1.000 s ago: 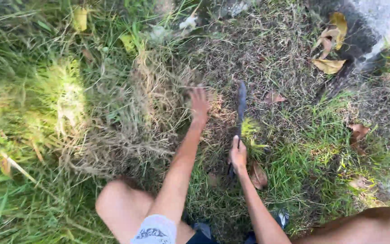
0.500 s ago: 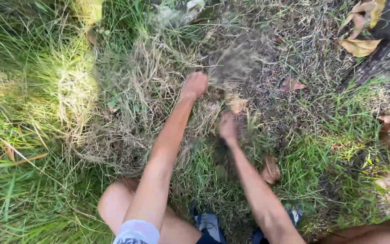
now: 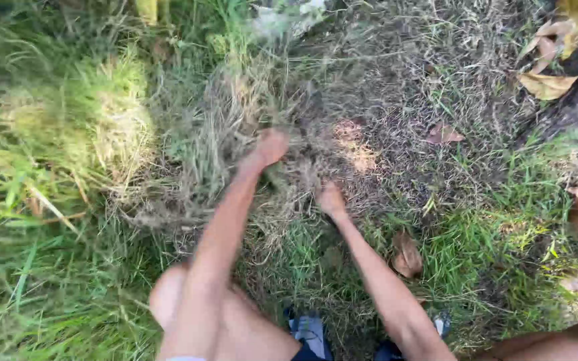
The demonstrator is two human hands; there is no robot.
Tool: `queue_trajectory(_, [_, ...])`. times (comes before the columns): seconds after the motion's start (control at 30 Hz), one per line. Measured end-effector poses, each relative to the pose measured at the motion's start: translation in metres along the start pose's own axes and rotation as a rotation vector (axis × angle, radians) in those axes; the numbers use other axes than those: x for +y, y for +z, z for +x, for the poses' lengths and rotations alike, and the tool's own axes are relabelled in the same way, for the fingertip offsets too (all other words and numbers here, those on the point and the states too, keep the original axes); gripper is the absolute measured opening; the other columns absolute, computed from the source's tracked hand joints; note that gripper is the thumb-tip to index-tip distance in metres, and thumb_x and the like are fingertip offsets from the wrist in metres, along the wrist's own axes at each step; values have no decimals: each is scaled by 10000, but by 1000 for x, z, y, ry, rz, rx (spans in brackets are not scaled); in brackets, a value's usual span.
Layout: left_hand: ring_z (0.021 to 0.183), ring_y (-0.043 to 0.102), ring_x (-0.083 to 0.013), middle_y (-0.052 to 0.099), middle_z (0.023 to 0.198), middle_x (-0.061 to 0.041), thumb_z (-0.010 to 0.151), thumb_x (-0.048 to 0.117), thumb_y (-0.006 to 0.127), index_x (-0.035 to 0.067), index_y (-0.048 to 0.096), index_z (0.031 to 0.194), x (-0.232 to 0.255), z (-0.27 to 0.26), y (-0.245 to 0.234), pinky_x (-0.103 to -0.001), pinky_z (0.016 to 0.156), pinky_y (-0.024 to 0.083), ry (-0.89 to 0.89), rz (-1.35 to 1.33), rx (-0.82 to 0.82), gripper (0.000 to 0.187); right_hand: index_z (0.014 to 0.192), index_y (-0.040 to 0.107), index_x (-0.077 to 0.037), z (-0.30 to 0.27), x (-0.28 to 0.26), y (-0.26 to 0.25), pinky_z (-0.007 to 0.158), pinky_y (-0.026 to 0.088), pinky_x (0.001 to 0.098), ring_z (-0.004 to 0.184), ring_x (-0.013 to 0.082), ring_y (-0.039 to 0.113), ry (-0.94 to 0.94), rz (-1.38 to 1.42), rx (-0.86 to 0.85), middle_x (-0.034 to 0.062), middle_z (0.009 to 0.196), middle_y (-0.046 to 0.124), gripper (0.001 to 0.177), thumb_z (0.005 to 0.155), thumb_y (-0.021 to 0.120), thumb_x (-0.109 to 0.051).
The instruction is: Clearing overgrown tall grass with a machete while crouching on the ground.
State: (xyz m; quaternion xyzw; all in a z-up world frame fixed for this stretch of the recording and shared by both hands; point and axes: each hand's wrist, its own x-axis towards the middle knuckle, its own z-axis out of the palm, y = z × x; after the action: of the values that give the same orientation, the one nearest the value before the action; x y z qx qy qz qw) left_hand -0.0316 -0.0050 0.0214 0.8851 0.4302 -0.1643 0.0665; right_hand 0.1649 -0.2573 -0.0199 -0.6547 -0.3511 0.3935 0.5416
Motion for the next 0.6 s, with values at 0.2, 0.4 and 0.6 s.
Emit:
queue_trajectory(0.2, [952, 647, -383, 686, 976, -236, 883, 121, 555, 41, 687, 1027, -97, -87, -17, -539, 917, 529, -19, -181, -6, 211, 900, 590, 2, 44, -27, -6, 340, 323, 308, 402, 79, 428, 220, 16, -96, -46, 582, 553, 593, 1165, 401, -493])
queue_trajectory(0.4, [1186, 612, -426, 614, 1264, -292, 990, 299, 437, 6, 606, 1229, -104, -103, -7, -553, 1016, 484, -161, -178, -66, 414, 1078, 657, -31, -6, 85, 70, 469, 431, 340, 580, 143, 533, -31, 44, 6, 19, 766, 630, 451, 1084, 428, -419])
queue_trajectory(0.6, [1300, 571, -412, 560, 1443, -236, 1090, 358, 287, 104, 346, 1526, -87, -88, 21, -502, 1162, 392, -402, -258, -272, 508, 994, 668, -51, -30, 52, 27, 553, 438, 375, 593, 188, 517, 31, -250, -185, 59, 644, 574, 567, 1100, 423, -552])
